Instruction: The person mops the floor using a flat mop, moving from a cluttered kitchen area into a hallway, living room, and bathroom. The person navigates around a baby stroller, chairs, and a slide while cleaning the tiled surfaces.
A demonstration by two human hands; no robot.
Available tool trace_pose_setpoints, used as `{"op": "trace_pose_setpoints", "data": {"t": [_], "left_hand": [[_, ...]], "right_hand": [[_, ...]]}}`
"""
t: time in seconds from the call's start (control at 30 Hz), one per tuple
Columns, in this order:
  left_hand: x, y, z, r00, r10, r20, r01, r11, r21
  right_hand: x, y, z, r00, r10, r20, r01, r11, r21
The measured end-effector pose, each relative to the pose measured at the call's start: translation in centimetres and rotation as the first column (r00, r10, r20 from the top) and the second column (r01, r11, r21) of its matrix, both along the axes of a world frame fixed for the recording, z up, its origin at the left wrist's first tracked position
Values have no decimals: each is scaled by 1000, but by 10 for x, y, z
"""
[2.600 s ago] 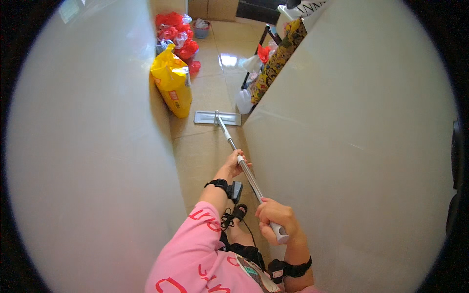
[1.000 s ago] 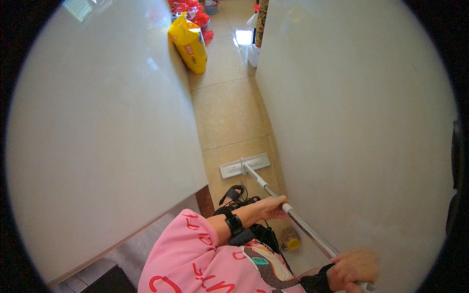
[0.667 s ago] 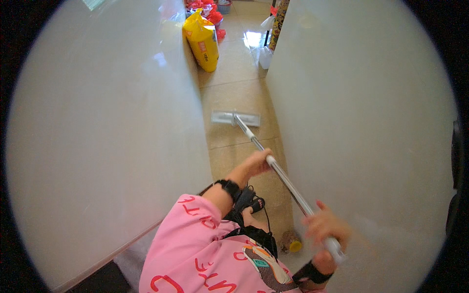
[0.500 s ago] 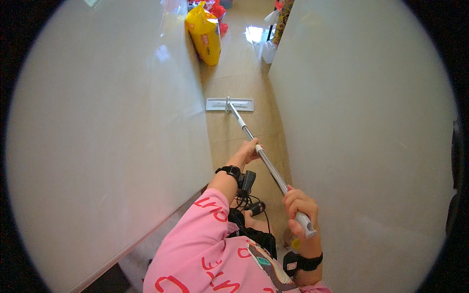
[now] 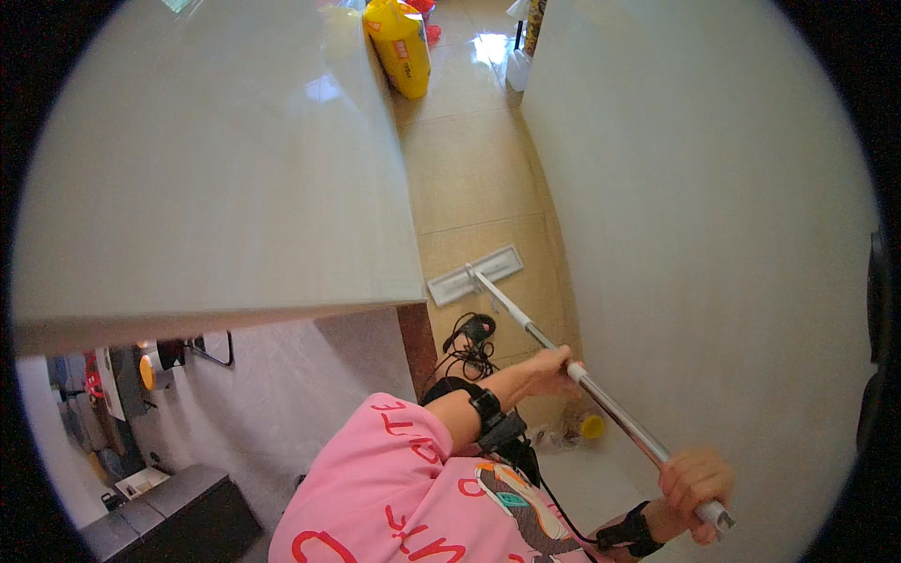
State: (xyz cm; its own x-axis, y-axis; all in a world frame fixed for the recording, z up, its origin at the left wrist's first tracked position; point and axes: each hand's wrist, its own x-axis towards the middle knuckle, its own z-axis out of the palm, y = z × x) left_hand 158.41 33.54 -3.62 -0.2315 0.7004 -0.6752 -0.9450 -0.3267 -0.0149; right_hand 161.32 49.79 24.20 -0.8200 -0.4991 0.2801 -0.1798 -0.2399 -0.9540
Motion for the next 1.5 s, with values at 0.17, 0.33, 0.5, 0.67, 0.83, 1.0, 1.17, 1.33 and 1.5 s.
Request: {"op": "trace_pose_setpoints", "data": {"t": [0.17,0.33,0.5,0.67,0.83,1.0,1.17,1.33,1.5], "left_hand": [[-40,28,29,995,-29,98,30,1000,0],[-147,-22,113,992,-93,-91,88,994,-59],[-228,-47,104,988,31,-153,-64,973,-220],[-234,-43,25,921,-362,-147,286,881,-376],[-150,3,56,819,-572,28,570,808,-147],[-76,13,88,652,-758,11,758,652,9],[-53,18,74,656,-754,-36,749,656,-91],[-78,21,52,833,-552,32,545,810,-216],[-146,10,-27,922,-365,-128,284,863,-418]], "right_hand": [[-29,26,37,1000,5,11,-5,1000,-9],[-120,-26,130,992,-55,-114,53,998,-26],[-139,-97,122,797,-589,-134,594,804,-3],[-94,-95,50,796,-602,62,566,776,279],[-53,-72,105,567,-824,12,810,560,176],[-19,-84,141,709,-698,-99,702,687,186],[15,-73,117,620,-773,-137,783,600,164],[24,-59,86,695,-669,-264,695,719,8],[26,-87,8,506,-862,-21,818,472,329]]}}
